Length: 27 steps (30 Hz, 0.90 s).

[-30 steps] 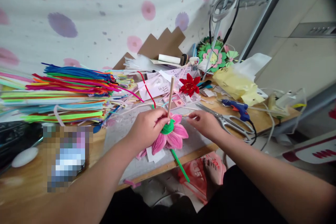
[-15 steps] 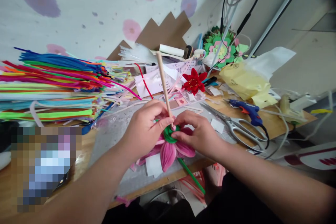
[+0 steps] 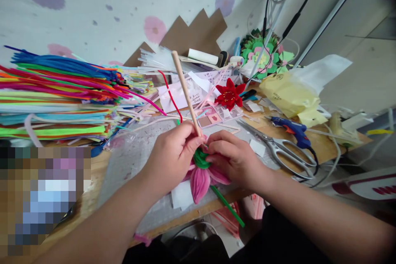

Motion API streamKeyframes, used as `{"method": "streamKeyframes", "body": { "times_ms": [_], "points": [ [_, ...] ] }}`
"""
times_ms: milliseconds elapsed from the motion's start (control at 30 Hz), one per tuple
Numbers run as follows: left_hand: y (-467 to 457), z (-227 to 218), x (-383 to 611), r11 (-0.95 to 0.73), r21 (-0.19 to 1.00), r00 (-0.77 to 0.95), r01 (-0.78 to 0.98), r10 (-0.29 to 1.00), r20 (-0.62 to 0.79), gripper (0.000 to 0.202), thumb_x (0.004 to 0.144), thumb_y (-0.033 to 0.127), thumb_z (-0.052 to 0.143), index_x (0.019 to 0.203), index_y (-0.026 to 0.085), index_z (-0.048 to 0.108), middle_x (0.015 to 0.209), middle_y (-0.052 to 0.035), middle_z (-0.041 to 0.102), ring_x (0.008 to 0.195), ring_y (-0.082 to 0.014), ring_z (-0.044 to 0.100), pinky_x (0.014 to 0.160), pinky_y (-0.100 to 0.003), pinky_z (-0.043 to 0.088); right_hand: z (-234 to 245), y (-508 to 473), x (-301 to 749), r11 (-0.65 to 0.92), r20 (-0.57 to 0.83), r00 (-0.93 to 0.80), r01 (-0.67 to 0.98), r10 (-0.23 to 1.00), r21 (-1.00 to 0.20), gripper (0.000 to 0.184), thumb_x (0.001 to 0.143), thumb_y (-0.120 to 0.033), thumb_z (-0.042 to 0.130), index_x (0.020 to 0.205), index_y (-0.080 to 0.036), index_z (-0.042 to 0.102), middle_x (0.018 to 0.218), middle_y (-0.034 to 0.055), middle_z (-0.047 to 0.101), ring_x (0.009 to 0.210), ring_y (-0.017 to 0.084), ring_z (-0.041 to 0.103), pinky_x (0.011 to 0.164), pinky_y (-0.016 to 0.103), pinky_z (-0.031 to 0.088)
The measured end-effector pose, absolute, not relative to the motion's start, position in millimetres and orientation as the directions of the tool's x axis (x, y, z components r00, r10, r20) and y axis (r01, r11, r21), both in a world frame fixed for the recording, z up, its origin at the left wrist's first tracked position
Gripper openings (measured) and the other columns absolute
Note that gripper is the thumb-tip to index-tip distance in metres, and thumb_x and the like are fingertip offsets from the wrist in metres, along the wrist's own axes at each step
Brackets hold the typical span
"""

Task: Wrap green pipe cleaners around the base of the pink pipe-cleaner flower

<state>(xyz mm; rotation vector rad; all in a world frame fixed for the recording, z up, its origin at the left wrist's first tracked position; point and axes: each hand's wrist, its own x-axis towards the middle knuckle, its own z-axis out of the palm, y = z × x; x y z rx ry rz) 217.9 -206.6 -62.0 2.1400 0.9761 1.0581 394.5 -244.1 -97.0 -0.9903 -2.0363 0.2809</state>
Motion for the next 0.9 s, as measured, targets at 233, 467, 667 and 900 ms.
{"method": "streamKeyframes", "body": {
  "times_ms": [233, 467, 667, 900],
  "points": [
    [-209.6, -63.6, 218.9, -0.614, 0.696, 0.396, 0.373, 0.783, 0.479, 0.01, 0.086, 0.024, 0.053, 0.081, 0.02, 0.061, 0.071, 0.0018, 0.065, 0.066, -0.0126, 0.06, 0.061, -0.022, 0.042, -100.2, -244.5, 396.2, 0.67, 0.606, -0.336, 0.559, 0.721, -0.488, 0.01, 0.086, -0.019, 0.057, 0.096, -0.022, 0.058, 0.097, 0.0063, 0.061, 0.086, 0.017, 0.061, 0.073, 0.029, 0.052],
    [-207.8, -60.8, 216.4, -0.594, 0.726, 0.356, 0.347, 0.799, 0.484, 0.011, 0.087, 0.028, 0.052, 0.085, 0.019, 0.058, 0.074, 0.0005, 0.066, 0.069, -0.0135, 0.062, 0.063, -0.023, 0.045, -82.8, -247.9, 410.0, 0.65, 0.602, -0.316, 0.584, 0.734, -0.486, 0.02, 0.083, -0.026, 0.062, 0.102, -0.021, 0.059, 0.096, 0.0072, 0.064, 0.089, 0.018, 0.062, 0.079, 0.03, 0.051],
    [-210.5, -58.2, 214.0, -0.562, 0.758, 0.372, 0.33, 0.816, 0.443, 0.009, 0.088, 0.026, 0.051, 0.085, 0.02, 0.058, 0.073, 0.0016, 0.066, 0.066, -0.0131, 0.063, 0.06, -0.023, 0.046, -71.0, -276.5, 535.9, -0.373, 0.251, 0.494, 0.835, 0.833, -0.405, 0.028, 0.077, -0.051, 0.057, 0.082, -0.025, 0.066, 0.069, 0.0032, 0.066, 0.065, 0.023, 0.061, 0.062, 0.038, 0.046],
    [-209.9, -59.3, 205.6, -0.628, 0.718, 0.248, 0.301, 0.778, 0.577, 0.009, 0.085, 0.028, 0.056, 0.088, 0.022, 0.062, 0.078, 0.0018, 0.068, 0.072, -0.0145, 0.066, 0.065, -0.025, 0.051, -102.0, -289.5, 610.3, -0.569, 0.109, 0.658, 0.712, 0.745, -0.412, 0.031, 0.069, -0.05, 0.059, 0.06, -0.02, 0.066, 0.054, 0.0038, 0.062, 0.057, 0.023, 0.058, 0.057, 0.035, 0.039]
  ]
}}
